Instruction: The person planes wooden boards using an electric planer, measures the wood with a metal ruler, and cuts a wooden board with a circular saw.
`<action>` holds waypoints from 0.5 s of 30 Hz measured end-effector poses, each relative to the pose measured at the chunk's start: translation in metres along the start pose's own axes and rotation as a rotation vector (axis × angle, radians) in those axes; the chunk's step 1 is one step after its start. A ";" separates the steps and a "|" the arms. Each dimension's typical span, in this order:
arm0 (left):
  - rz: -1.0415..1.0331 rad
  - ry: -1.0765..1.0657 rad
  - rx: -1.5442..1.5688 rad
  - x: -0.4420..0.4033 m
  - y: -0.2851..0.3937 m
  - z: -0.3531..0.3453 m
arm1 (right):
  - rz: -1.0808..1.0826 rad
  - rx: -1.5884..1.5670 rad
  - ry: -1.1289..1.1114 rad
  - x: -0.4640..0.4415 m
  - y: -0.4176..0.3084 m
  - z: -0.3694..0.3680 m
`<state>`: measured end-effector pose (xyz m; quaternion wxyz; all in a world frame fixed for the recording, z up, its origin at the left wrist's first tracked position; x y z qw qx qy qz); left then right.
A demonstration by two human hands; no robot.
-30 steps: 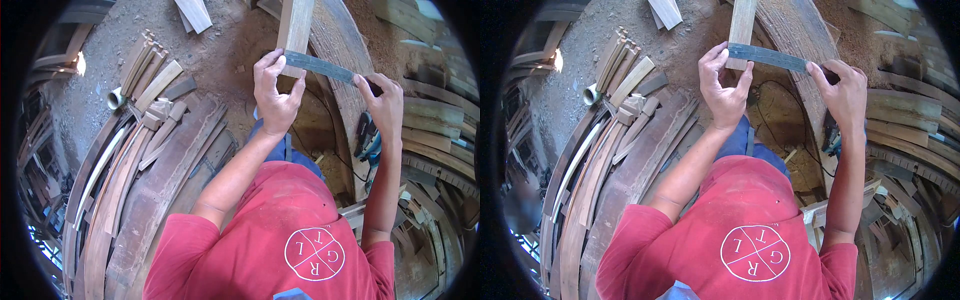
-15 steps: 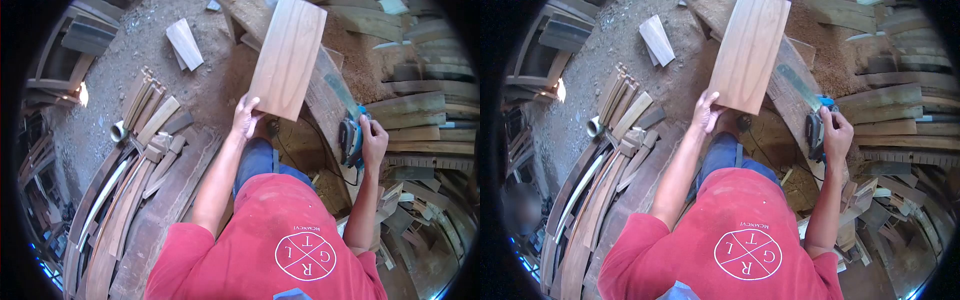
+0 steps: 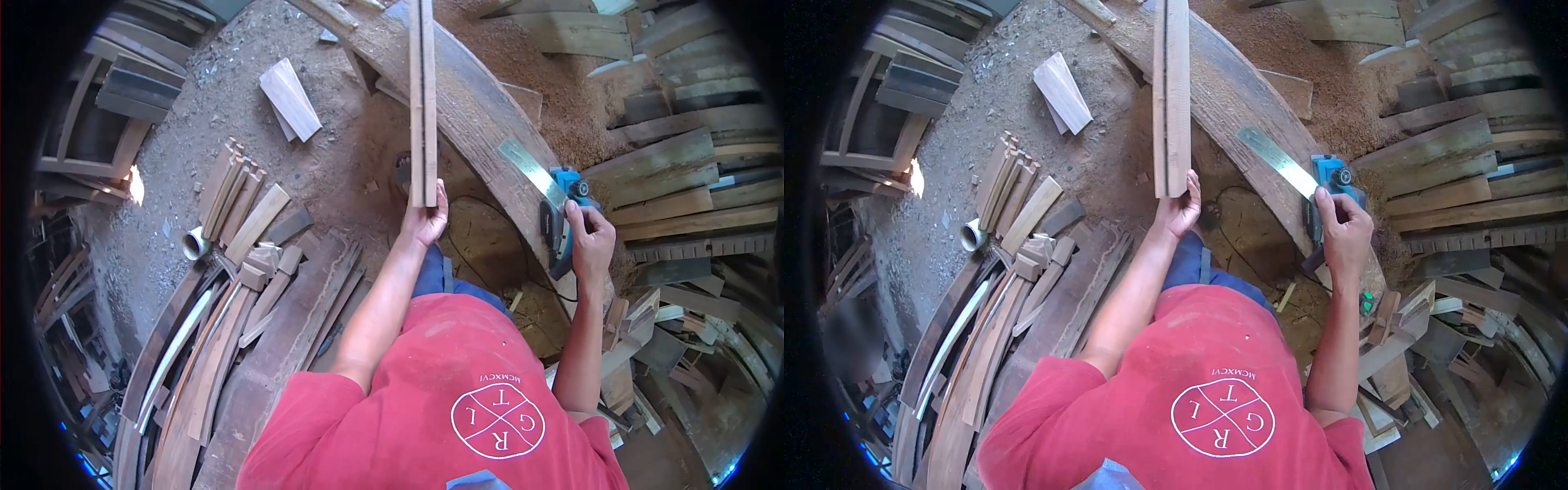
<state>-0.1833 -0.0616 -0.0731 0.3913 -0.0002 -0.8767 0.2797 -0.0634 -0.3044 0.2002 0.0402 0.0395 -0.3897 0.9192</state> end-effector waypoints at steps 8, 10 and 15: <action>-0.090 -0.156 -0.511 0.015 -0.005 -0.002 | 0.310 0.227 -0.099 -0.015 -0.047 -0.021; -0.368 0.115 -0.578 0.042 -0.028 -0.030 | 0.379 0.264 -0.129 -0.020 -0.053 -0.025; -0.402 0.139 -0.609 0.038 -0.027 -0.017 | 0.170 0.168 -0.083 -0.038 -0.025 -0.030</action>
Point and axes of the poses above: each hand's wrist, its own x-axis away from the middle knuckle, its own z-axis out of the back of the hand, y = z × x, the point moved 4 cm from there along -x, towards the middle knuckle, and after that the axes turned 7 degrees about y, right-handed, at the moved point
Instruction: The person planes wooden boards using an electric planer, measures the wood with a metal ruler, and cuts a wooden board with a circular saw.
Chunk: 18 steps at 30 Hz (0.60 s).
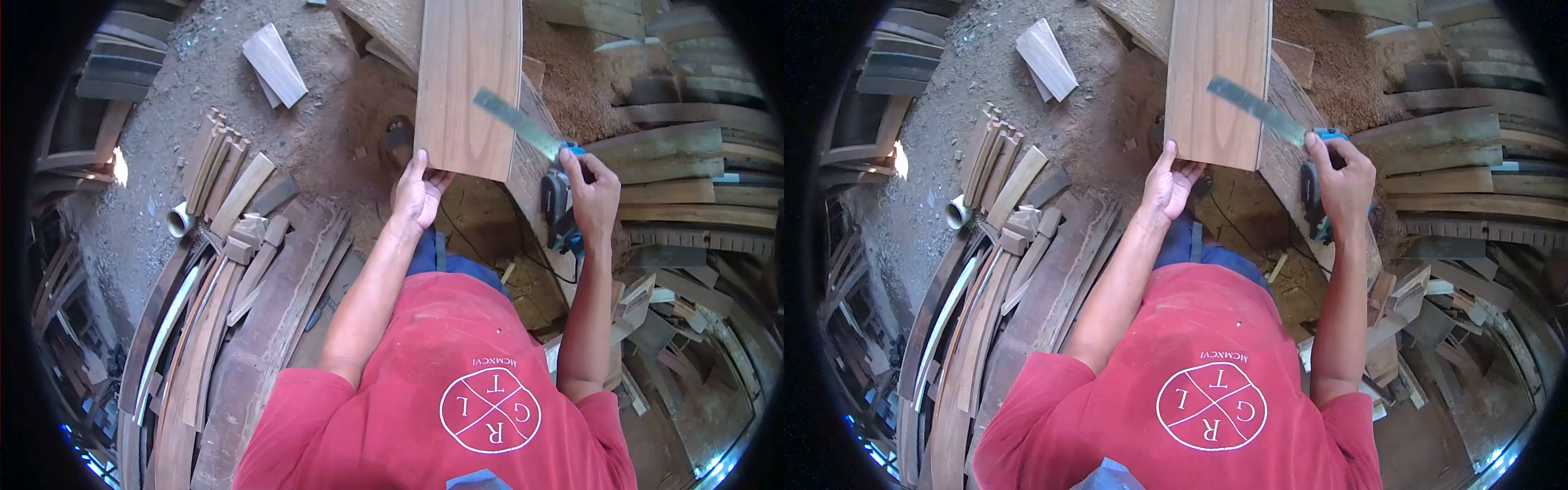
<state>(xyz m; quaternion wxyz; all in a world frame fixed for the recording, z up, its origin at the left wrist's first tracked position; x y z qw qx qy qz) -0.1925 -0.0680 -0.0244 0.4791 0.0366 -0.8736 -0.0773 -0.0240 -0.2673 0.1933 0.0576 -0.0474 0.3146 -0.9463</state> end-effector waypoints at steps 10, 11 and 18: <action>0.050 -0.008 0.087 -0.004 0.010 0.004 | -0.049 -0.062 0.047 0.016 0.005 0.000; 0.065 -0.028 0.144 -0.005 0.008 0.003 | -0.039 -0.051 0.046 0.018 0.004 0.000; 0.193 -0.123 0.319 -0.017 0.005 0.011 | 0.034 -0.022 0.040 0.023 -0.008 0.005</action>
Point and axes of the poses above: each hand's wrist, its own x-axis away from the middle knuckle, its own z-axis out of the back of the hand, y = z × x, the point moved 4 cm from there along -x, towards the middle knuckle, and after that the axes turned 7 degrees about y, right-handed, at the moved point
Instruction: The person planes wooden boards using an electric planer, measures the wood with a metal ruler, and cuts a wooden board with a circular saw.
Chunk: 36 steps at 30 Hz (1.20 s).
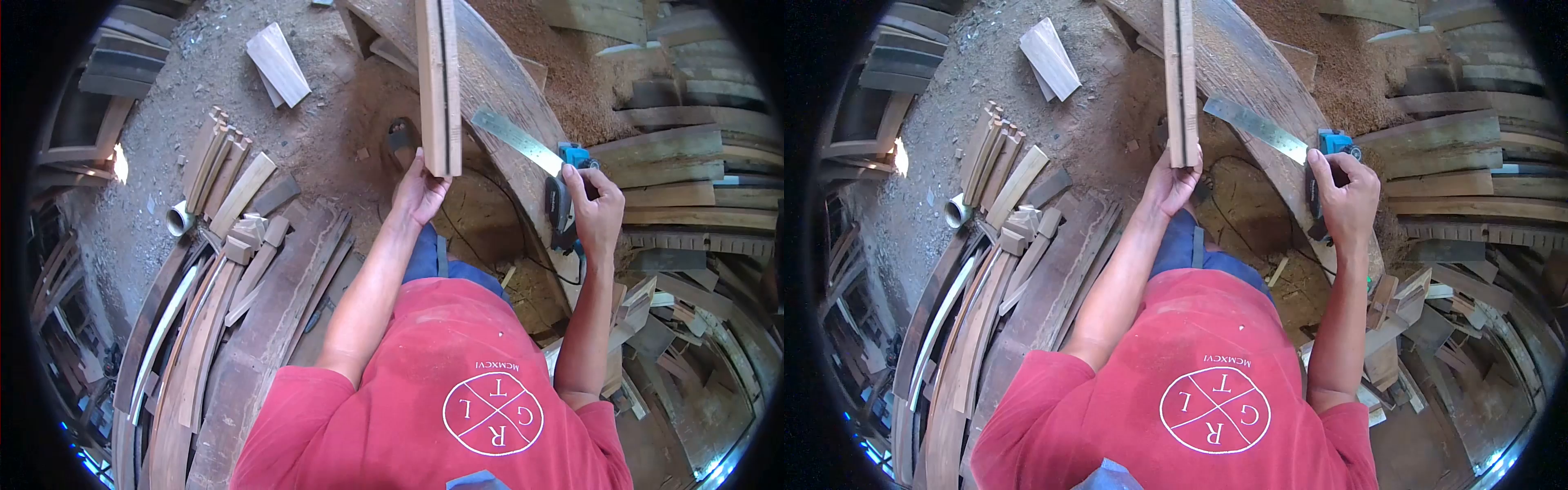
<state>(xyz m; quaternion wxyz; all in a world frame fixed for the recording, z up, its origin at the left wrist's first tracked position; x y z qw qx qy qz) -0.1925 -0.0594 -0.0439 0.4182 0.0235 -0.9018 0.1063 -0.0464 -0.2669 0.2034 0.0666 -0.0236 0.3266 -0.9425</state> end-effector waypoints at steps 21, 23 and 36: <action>-1.692 -0.155 -1.320 0.100 -0.020 -0.083 | 0.373 0.216 -0.248 -0.038 -0.021 -0.006; -1.694 -0.158 -1.333 0.102 -0.020 -0.082 | 0.369 0.196 -0.264 -0.041 -0.022 -0.006; -1.675 -0.085 -1.087 0.096 -0.028 -0.075 | 0.437 0.258 -0.285 -0.045 -0.024 -0.023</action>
Point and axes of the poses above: each hand's wrist, its own x-axis away from the middle knuckle, its own z-axis out of the back of the hand, y = z × x, the point moved 4 cm from there along -x, towards the middle knuckle, and after that the axes turned 7 degrees about y, right-handed, at the moved point
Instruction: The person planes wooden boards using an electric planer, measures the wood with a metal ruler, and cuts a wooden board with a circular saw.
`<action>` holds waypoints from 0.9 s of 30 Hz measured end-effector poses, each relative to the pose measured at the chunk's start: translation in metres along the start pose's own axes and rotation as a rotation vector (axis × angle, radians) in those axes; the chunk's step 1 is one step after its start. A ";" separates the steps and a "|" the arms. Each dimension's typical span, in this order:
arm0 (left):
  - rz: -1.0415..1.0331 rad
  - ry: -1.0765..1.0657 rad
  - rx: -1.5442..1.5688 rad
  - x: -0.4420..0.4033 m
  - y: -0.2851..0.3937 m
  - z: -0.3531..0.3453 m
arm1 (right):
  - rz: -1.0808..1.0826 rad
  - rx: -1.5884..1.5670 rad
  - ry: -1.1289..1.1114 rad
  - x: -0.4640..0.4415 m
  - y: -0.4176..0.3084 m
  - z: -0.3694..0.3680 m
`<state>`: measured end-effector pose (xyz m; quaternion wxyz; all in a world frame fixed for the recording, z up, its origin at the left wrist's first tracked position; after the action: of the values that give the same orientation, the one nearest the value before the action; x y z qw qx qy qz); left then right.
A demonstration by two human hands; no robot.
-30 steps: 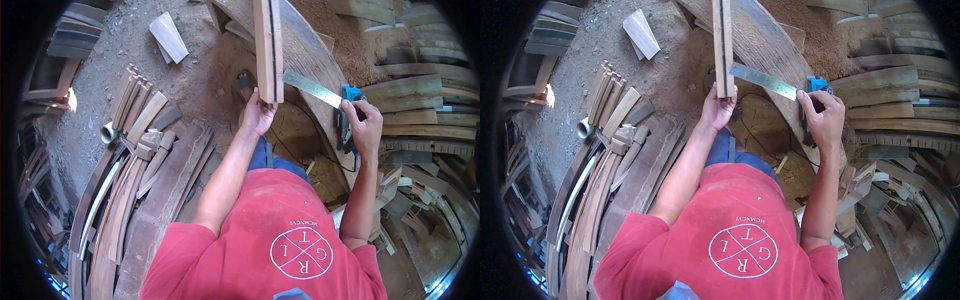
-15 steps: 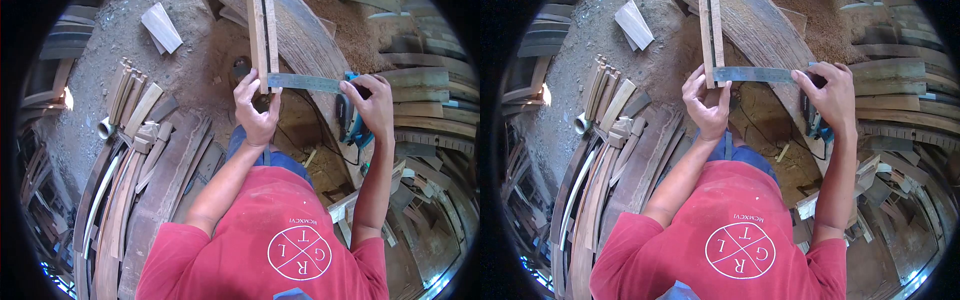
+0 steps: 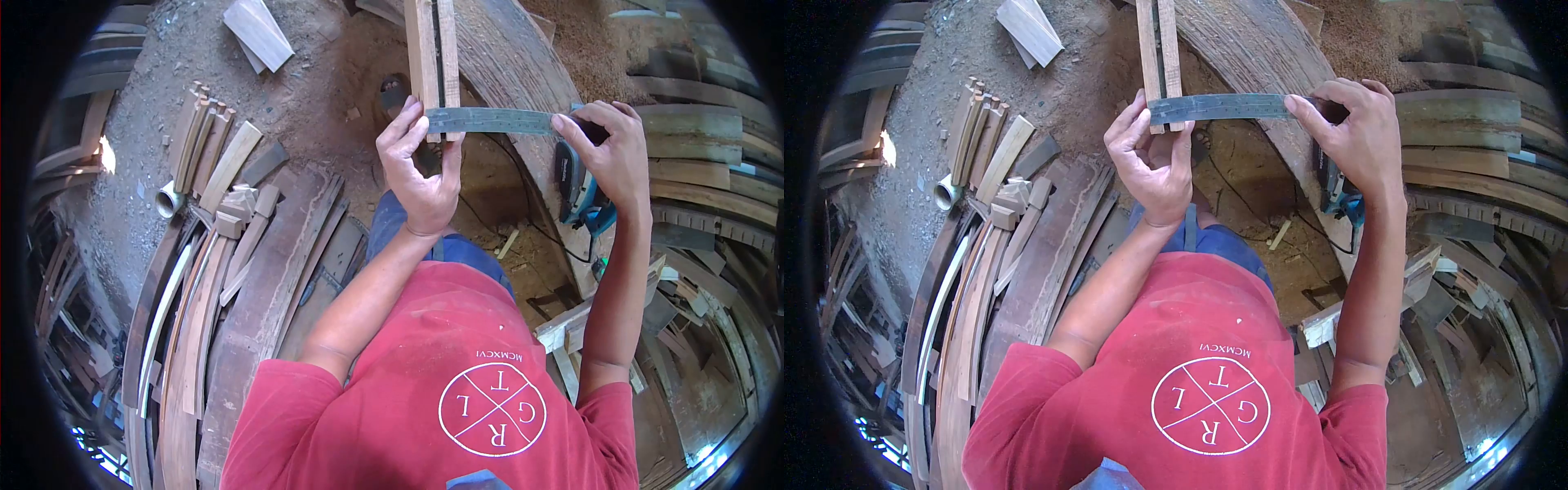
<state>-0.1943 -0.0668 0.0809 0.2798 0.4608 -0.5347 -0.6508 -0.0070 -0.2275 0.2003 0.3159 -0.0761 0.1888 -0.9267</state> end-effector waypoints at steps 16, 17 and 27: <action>0.033 -0.053 -0.036 -0.001 0.009 0.003 | -0.017 0.009 -0.012 0.003 0.002 -0.004; 0.009 -0.099 -0.046 -0.001 0.011 0.002 | -0.016 0.011 -0.015 0.003 0.002 -0.004; 0.183 -0.074 0.051 -0.009 0.012 0.002 | 0.024 -0.037 0.018 0.007 0.007 0.002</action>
<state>-0.1939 -0.0616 0.0954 0.3062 0.3927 -0.6007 -0.6255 -0.0082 -0.2374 0.1994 0.3238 -0.0714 0.2094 -0.9199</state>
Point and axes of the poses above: each hand's wrist, its own x-axis away from the middle knuckle, its own z-axis out of the back of the hand, y = z × x, the point moved 4 cm from there along -x, towards the middle knuckle, and after that the axes turned 7 degrees about y, right-handed, at the moved point
